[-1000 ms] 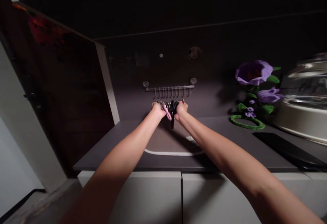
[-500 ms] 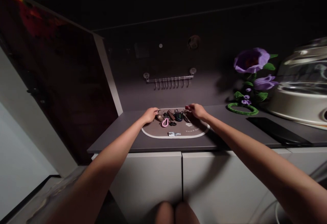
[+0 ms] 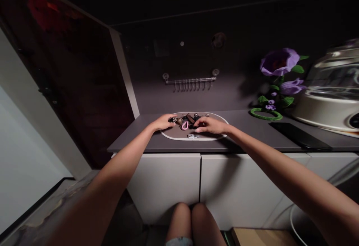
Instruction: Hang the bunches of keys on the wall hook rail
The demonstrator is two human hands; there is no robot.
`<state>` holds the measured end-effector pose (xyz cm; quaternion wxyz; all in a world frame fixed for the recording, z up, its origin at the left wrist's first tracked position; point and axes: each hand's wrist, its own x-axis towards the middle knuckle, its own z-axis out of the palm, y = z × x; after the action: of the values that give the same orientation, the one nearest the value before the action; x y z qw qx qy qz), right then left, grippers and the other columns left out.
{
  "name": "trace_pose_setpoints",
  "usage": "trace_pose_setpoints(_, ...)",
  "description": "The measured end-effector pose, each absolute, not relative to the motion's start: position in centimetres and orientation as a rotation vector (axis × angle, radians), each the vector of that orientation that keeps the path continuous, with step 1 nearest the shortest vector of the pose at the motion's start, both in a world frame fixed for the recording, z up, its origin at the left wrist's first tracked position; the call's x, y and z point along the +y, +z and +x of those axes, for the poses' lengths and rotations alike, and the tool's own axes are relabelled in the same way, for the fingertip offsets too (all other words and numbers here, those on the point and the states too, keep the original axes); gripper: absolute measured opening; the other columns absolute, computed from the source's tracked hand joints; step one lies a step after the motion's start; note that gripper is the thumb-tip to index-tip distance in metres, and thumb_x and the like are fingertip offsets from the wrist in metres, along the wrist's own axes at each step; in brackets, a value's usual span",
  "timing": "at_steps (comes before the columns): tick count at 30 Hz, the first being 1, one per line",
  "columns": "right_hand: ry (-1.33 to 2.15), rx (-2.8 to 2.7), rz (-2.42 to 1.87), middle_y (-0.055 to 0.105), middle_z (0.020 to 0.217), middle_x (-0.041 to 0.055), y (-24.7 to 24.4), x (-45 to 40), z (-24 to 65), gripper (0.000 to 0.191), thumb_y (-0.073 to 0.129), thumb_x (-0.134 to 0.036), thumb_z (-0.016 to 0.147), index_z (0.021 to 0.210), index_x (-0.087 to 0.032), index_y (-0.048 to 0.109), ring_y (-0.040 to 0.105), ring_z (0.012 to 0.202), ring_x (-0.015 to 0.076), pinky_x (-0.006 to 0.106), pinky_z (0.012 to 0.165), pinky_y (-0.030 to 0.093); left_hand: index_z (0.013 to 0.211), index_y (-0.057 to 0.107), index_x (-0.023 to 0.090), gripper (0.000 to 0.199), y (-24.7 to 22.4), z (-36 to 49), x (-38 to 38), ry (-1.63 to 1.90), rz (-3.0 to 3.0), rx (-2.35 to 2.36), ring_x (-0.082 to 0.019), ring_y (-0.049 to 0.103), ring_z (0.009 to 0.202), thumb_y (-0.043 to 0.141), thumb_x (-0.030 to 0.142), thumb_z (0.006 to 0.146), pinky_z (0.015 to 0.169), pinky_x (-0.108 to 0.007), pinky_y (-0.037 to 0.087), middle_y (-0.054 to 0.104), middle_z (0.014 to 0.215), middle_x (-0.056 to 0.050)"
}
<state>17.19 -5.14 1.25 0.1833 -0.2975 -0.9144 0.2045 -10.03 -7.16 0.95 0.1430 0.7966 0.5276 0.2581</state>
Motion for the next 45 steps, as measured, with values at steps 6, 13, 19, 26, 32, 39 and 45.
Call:
trace_pose_setpoints(6,0.527,-2.585,-0.899,0.062,0.082,0.005,-0.4,-6.1,14.7,0.023,0.053,-0.032,0.077,0.084,-0.013,0.063,0.055,0.073,0.0132,0.022,0.069,0.039,0.123,0.051,0.015,0.053,-0.8,-10.6,-7.8,0.657,2.351,1.692,-0.022,0.045,0.119,0.056,0.027,0.072,0.101,-0.029,0.033,0.049,0.129,-0.009)
trace_pose_setpoints(13,0.004,-2.314,-1.224,0.064,0.089,0.0096,0.3,-4.6,12.7,0.017,0.047,-0.019,0.08,0.08,-0.015,0.064,0.055,0.077,0.0147,0.022,0.069,0.037,0.106,0.059,0.016,0.039,-0.4,-10.6,-8.3,0.902,2.23,1.738,-0.022,0.055,0.103,0.062,0.023,0.068,0.09,-0.03,0.041,0.061,0.111,-0.009)
trace_pose_setpoints(19,1.027,-2.345,-0.85,0.052,0.054,-0.001,5.2,-5.7,11.0,0.035,0.053,-0.049,0.076,0.068,-0.015,0.055,0.042,0.048,0.0079,0.02,0.05,0.034,0.058,0.049,0.015,0.043,3.8,-8.0,-9.4,1.063,1.866,1.146,-0.007,0.044,0.047,0.057,0.056,0.07,0.054,-0.023,0.04,0.048,0.052,0.002)
trace_pose_setpoints(26,1.606,-1.841,-0.612,0.02,0.036,-0.0039,6.6,-6.8,11.4,0.067,0.007,-0.08,0.067,0.041,-0.02,0.022,0.021,0.037,0.0073,0.022,0.039,0.025,0.039,0.018,0.02,0.066,6.5,-6.6,-10.2,1.141,1.448,0.766,-0.006,0.023,0.033,0.017,0.078,0.069,0.04,-0.024,0.028,0.018,0.032,0.004)
trace_pose_setpoints(32,1.746,-1.664,-0.6,0.016,0.036,-0.0045,2.3,-7.1,13.4,0.067,0.01,-0.081,0.066,0.041,-0.02,0.017,0.016,0.038,0.0068,0.021,0.038,0.019,0.04,0.017,0.02,0.066,2.2,-7.3,-9.7,1.069,1.287,0.801,-0.005,0.018,0.031,0.019,0.08,0.066,0.036,-0.022,0.019,0.016,0.032,0.005)
trace_pose_setpoints(39,1.809,-1.637,-0.521,0.015,0.037,-0.0049,2.3,-6.8,13.4,0.068,0.014,-0.08,0.066,0.039,-0.018,0.014,0.018,0.035,0.0053,0.02,0.037,0.017,0.041,0.017,0.02,0.065,1.9,-8.1,-8.8,1.059,1.276,0.77,-0.005,0.018,0.031,0.023,0.079,0.067,0.036,-0.022,0.019,0.016,0.033,0.005)
trace_pose_setpoints(45,1.58,-1.722,-0.696,0.019,0.037,-0.007,3.5,-4.8,11.3,0.061,0.027,-0.072,0.074,0.046,-0.019,0.032,0.017,0.034,0.0051,0.02,0.036,0.016,0.048,0.03,0.019,0.054,3.8,-8.8,-7.0,1.178,1.453,0.888,-0.005,0.019,0.033,0.042,0.064,0.075,0.039,-0.021,0.02,0.021,0.036,0.007)
